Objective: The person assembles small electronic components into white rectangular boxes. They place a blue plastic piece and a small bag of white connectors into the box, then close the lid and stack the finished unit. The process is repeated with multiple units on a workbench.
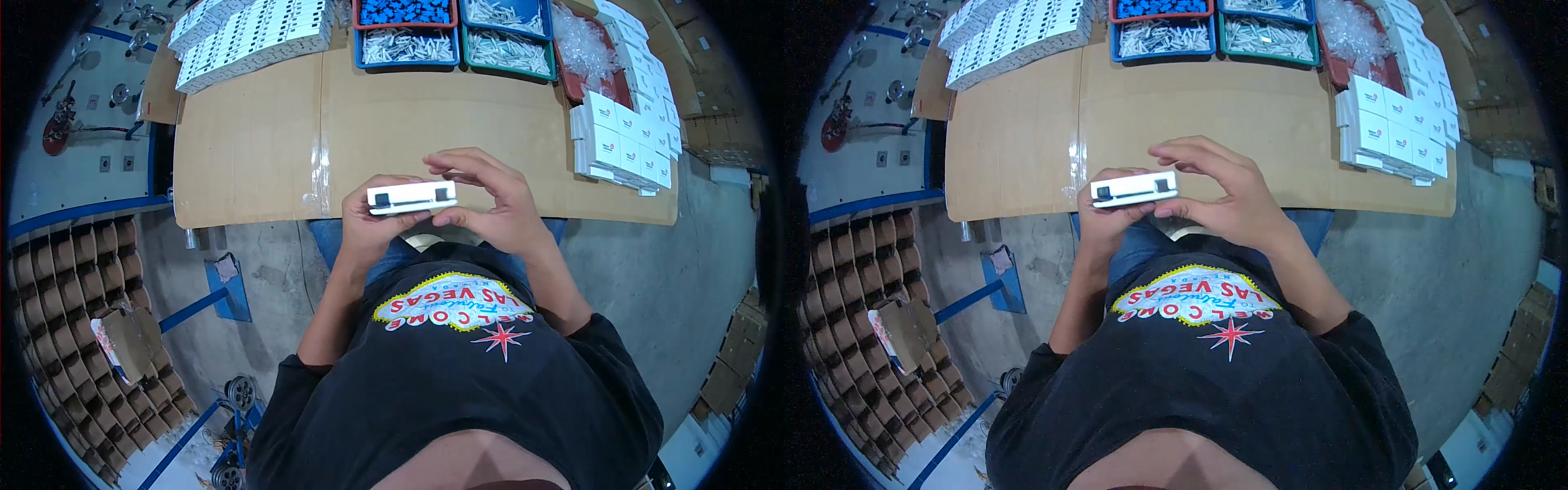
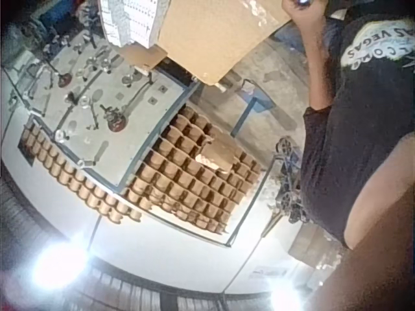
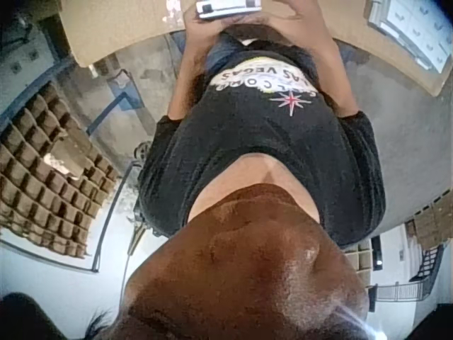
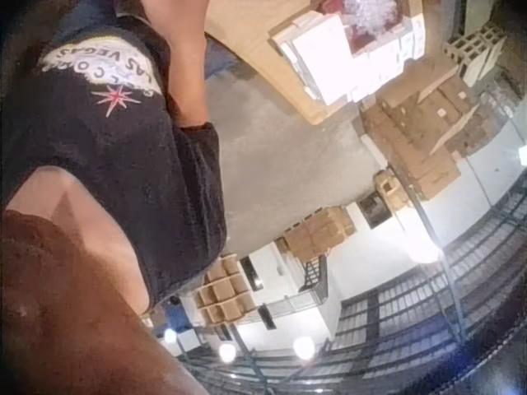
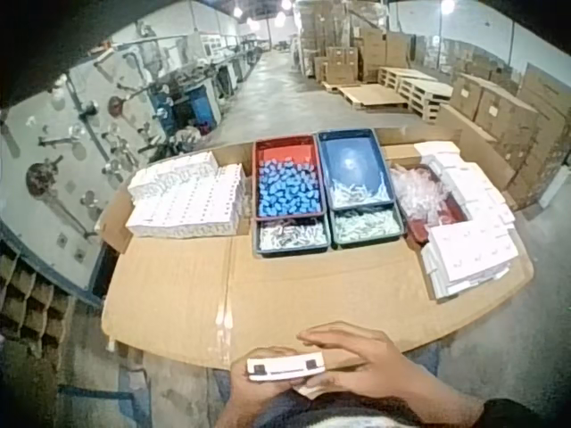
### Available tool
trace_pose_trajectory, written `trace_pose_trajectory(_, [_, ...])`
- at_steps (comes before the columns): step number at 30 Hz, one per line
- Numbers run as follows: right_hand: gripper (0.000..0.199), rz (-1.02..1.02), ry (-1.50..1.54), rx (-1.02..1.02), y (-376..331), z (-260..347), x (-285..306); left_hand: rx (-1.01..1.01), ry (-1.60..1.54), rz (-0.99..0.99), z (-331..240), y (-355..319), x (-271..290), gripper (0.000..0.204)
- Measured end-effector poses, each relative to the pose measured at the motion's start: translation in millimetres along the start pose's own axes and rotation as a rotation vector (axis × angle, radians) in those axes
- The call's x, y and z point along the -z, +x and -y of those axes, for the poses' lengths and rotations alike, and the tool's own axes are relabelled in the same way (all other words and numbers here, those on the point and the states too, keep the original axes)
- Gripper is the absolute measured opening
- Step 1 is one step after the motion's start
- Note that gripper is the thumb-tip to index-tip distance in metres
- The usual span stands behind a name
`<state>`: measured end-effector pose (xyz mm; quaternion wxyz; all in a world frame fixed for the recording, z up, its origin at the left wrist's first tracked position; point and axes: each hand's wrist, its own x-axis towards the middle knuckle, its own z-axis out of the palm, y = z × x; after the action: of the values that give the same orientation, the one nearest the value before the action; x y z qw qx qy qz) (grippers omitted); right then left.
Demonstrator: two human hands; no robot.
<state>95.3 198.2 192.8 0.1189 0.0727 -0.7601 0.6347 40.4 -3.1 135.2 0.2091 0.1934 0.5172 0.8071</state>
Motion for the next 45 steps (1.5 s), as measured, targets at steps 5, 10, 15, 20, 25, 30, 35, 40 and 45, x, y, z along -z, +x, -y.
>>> trace_pose_trajectory(5, [0.032,0.088,-0.062,0.133,-4,-9,4,-0.043,0.041,0.039,4,0,1,0.034])
trace_pose_trajectory(10, [0.029,0.061,-0.061,0.134,-6,-12,0,-0.022,0.03,0.009,3,-1,0,0.034])
trace_pose_trajectory(15, [0.035,0.051,-0.037,0.121,-1,-5,-1,-0.004,0.027,-0.002,5,-3,-2,0.033])
trace_pose_trajectory(20, [0.036,0.11,-0.063,0.141,0,-10,5,0.031,0.052,0.02,4,-3,-1,0.035])
trace_pose_trajectory(25, [0.034,0.088,-0.071,0.149,-2,-16,3,0.093,0.087,0.008,8,-5,1,0.037])
trace_pose_trajectory(30, [0.029,0.04,0.103,0.018,-6,-27,-1,0.112,0.114,-0.019,2,0,-2,0.036])
trace_pose_trajectory(35, [0.026,-0.062,0.446,-0.118,-9,-51,1,0.054,0.055,-0.071,-4,1,-7,0.037])
trace_pose_trajectory(40, [0.032,-0.103,0.354,-0.079,-3,-36,-1,0.055,0.19,-0.116,-11,2,-14,0.039])
trace_pose_trajectory(45, [0.035,0.02,0.059,0.051,4,-18,2,0.076,0.222,0.004,-15,-1,-20,0.036])
